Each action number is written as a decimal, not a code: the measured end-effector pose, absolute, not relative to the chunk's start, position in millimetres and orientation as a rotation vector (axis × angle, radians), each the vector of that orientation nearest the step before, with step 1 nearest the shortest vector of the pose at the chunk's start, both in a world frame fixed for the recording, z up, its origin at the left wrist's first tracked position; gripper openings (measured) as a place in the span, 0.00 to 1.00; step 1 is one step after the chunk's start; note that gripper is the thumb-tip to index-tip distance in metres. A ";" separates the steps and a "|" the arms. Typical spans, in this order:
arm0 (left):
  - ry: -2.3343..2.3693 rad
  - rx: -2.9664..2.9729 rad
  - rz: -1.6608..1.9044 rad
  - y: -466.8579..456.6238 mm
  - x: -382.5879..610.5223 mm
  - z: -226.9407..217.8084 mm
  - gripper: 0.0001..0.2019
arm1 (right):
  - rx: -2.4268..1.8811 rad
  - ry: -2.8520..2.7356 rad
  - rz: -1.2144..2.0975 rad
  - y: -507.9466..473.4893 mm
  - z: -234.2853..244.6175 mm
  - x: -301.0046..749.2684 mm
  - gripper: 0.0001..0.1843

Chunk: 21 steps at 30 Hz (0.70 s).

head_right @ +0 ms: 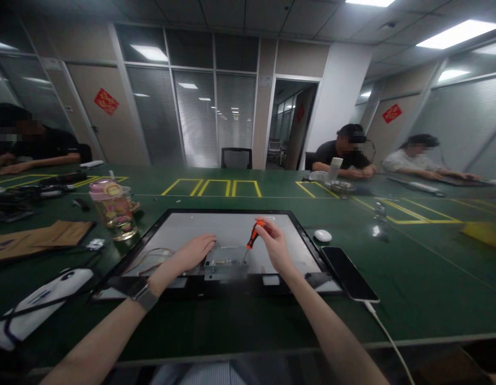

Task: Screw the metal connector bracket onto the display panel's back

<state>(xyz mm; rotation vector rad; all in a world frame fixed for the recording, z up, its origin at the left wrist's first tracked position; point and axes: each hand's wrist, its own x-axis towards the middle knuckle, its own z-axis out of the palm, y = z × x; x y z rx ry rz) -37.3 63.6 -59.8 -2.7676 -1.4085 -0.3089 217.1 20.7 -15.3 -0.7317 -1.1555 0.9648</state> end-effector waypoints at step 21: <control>-1.466 -2.789 -0.359 60.0 -36.2 -55.0 0.20 | -0.571 -1.116 1.194 15.4 -8.8 217.9 0.12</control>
